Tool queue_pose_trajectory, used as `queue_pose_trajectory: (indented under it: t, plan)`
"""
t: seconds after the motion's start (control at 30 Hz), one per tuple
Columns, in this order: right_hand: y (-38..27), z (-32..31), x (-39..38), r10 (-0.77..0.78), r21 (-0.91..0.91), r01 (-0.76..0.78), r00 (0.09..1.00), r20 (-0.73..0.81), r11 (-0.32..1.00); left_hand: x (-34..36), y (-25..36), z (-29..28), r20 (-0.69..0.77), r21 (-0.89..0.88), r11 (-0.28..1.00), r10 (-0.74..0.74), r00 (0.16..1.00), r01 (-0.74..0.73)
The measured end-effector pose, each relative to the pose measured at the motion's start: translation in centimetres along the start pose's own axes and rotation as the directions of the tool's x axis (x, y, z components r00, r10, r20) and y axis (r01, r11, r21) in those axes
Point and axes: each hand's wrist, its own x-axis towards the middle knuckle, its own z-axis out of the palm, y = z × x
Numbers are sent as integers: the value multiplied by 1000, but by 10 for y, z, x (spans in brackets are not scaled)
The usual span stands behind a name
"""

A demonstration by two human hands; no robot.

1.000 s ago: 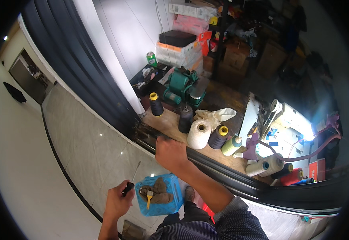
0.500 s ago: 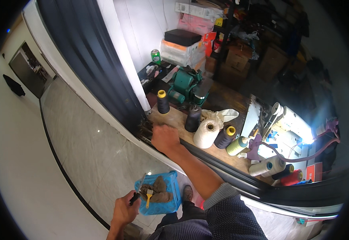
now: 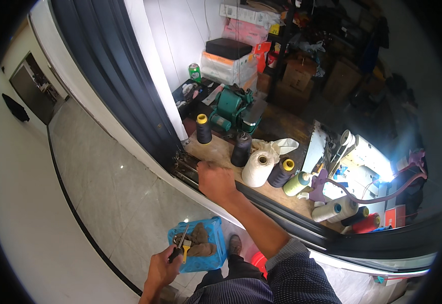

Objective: The person uses a screwdriver to work on the lower track of a window frame, repeatedly inserting and turning the tool. They move a blue stool and a red bucket to adjust their position, then continue manipulating the window track with the screwdriver.

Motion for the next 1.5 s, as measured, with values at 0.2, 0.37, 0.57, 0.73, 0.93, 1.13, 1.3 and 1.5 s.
queue_pose_trajectory:
  t: [0.2, 0.37, 0.57, 0.73, 0.93, 1.13, 1.3, 1.5]
  plan:
    - [9, 3, 6, -61, -212, 68, 997, 36, 975, 0, -8, 5, -14, -6, 1000, 25, 1000, -25]
    - [5, 21, 17, -125, -328, 130, 991, 37, 936, -1, -7, 4, -7, -22, 1000, -10, 1000, 10]
    - [14, 25, 29, -98, -93, 98, 995, 7, 991, -6, -14, 10, 20, -41, 998, -45, 999, 45]
    - [6, 19, 3, -106, 3, 106, 994, 10, 994, -7, -18, 17, 52, 8, 999, -43, 998, 43]
    - [1, 5, 4, -55, -58, 52, 997, -51, 997, -2, -27, 20, 35, 46, 998, 49, 998, -51]
    - [8, 21, 20, -64, -186, 67, 998, 23, 980, -2, -22, 22, 80, 18, 1000, -21, 997, 20]
    - [6, 17, 27, -98, -86, 98, 995, 5, 991, -6, -17, 23, 76, 56, 998, 9, 997, -13]
    - [9, 2, 3, -143, -47, 139, 985, -96, 989, -5, -23, 30, 120, 8, 1000, -29, 992, 28]
